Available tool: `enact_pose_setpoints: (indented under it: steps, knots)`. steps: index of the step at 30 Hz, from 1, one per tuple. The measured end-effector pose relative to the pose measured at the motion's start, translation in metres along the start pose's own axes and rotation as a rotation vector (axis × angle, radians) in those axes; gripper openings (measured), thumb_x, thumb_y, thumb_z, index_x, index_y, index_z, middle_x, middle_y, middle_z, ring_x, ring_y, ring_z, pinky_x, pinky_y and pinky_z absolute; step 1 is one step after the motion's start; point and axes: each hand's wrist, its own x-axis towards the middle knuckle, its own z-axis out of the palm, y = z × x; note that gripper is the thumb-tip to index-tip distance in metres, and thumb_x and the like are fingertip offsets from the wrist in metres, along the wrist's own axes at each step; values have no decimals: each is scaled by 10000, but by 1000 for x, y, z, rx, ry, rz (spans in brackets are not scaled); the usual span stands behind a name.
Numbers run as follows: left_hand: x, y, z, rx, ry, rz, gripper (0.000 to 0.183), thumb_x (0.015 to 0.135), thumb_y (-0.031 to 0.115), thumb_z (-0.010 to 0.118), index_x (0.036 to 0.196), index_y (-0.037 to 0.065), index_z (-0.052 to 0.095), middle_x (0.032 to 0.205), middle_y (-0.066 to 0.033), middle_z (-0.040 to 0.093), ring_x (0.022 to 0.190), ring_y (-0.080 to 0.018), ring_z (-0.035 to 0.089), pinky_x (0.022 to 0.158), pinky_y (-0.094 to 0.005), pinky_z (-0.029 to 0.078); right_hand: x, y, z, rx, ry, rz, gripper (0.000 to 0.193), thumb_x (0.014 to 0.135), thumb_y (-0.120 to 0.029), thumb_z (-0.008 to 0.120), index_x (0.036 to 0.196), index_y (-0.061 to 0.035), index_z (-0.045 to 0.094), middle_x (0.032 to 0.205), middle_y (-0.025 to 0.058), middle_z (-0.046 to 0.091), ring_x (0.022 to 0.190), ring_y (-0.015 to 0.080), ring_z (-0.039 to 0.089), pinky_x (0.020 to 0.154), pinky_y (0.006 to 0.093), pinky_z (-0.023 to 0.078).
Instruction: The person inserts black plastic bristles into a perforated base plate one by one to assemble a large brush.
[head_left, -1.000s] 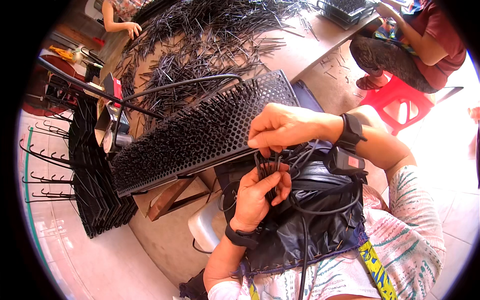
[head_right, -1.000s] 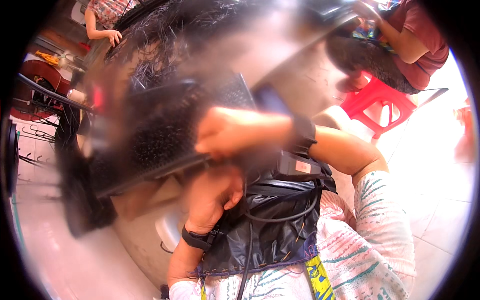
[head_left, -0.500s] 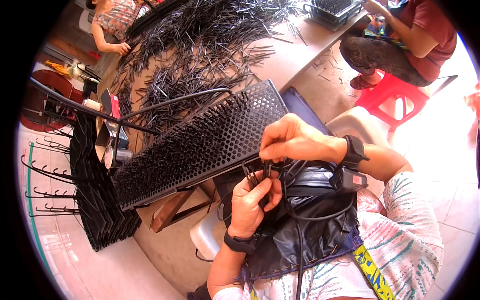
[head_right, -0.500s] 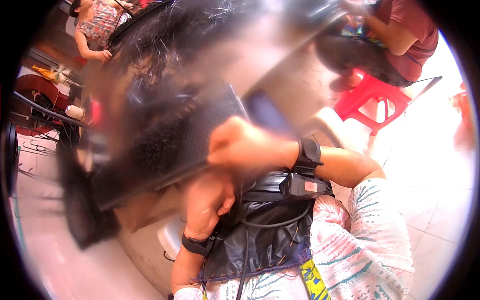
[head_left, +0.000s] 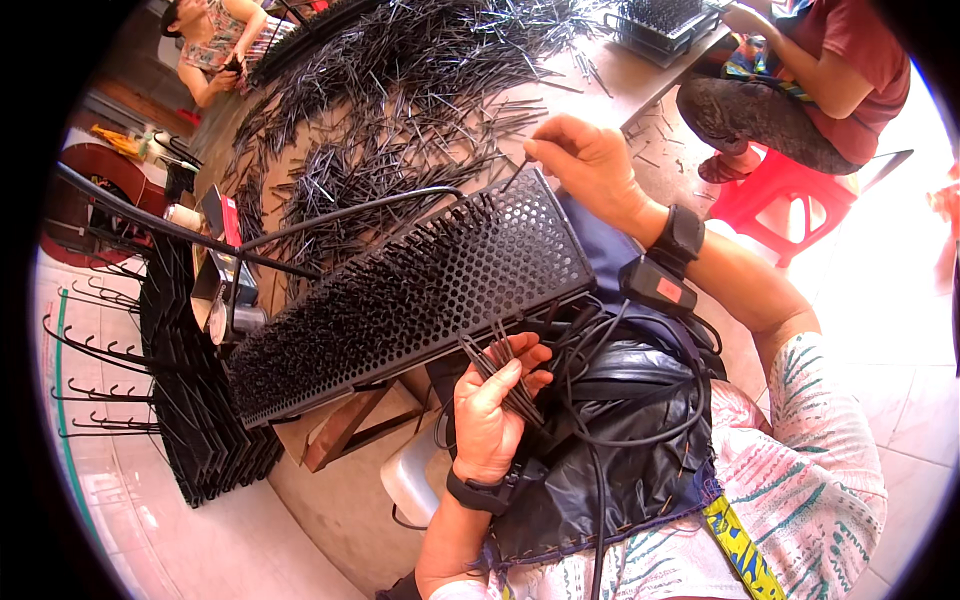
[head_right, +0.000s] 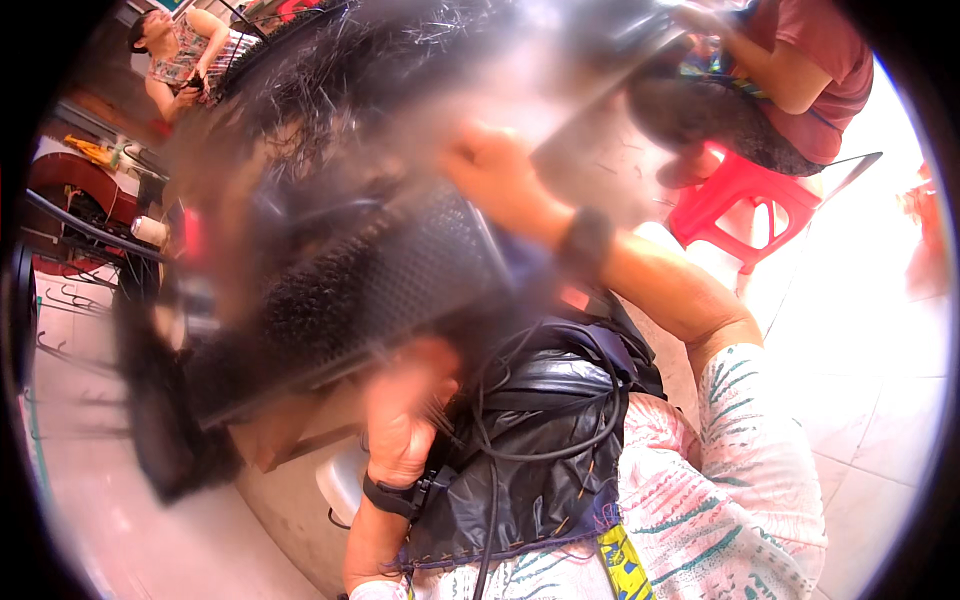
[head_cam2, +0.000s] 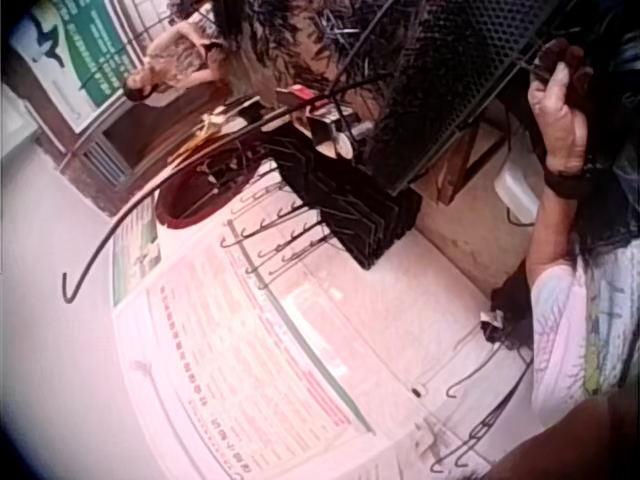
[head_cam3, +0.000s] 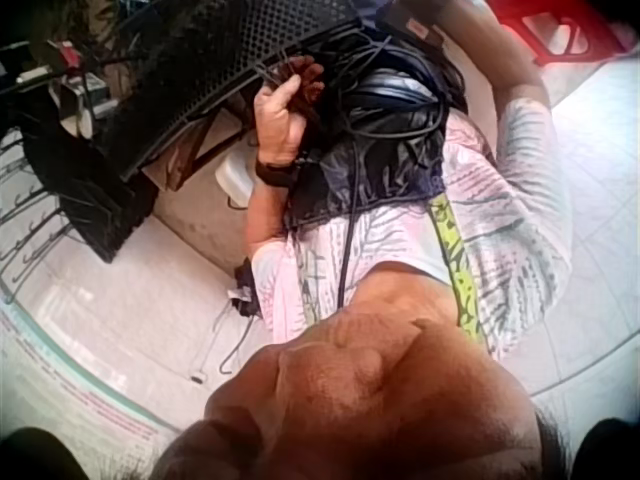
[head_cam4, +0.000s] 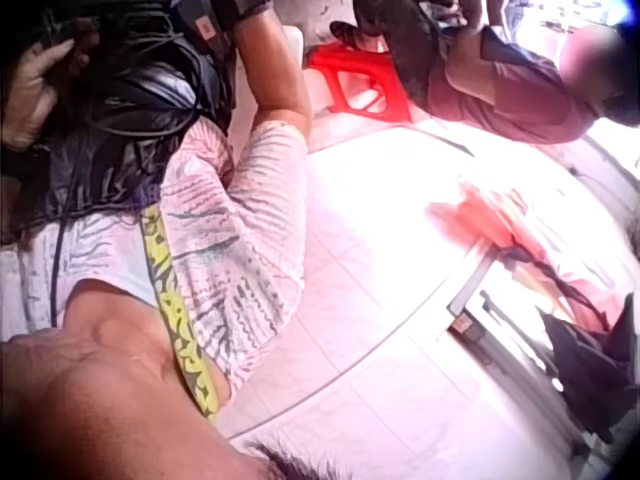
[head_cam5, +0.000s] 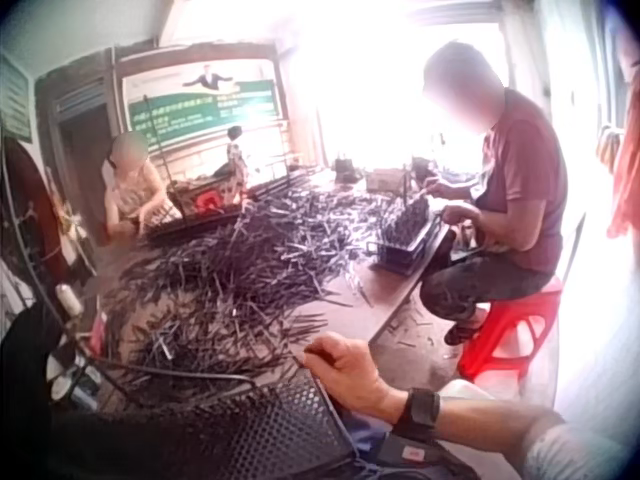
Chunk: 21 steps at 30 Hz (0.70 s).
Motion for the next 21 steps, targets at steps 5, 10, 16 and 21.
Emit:
enact_pose_setpoints:
  steps: [5,10,16,21]
  knots:
    - [0,-2,-4,-88,-63,-17,232,835,61,469,1056,-5,496,989,-142,549,904,-239,555,748,-373,490,1,-3,10,-106,-44,-128,80,770,-72,587,795,-1,558,634,34,559,556,65,494,501,203,398]
    - [-1,-2,2,-148,-75,-89,246,856,124,473,1092,53,470,862,-124,569,706,-215,572,557,-331,504,3,-5,8,-239,-26,-305,91,752,-80,593,790,-6,555,622,92,536,549,158,511,525,257,414]
    - [1,-1,-4,-125,-80,-166,232,861,157,478,1058,36,484,745,-84,559,531,-135,482,382,-194,316,8,-10,10,-226,-45,-346,72,734,-60,589,756,-7,545,635,115,530,562,223,525,515,283,415]
    - [2,0,-3,-77,-30,-156,214,860,144,471,1021,5,497,745,-81,556,544,-132,485,381,-188,317,3,-14,4,-260,-142,-485,58,729,-38,570,733,-13,518,635,115,509,577,276,514,521,327,412]
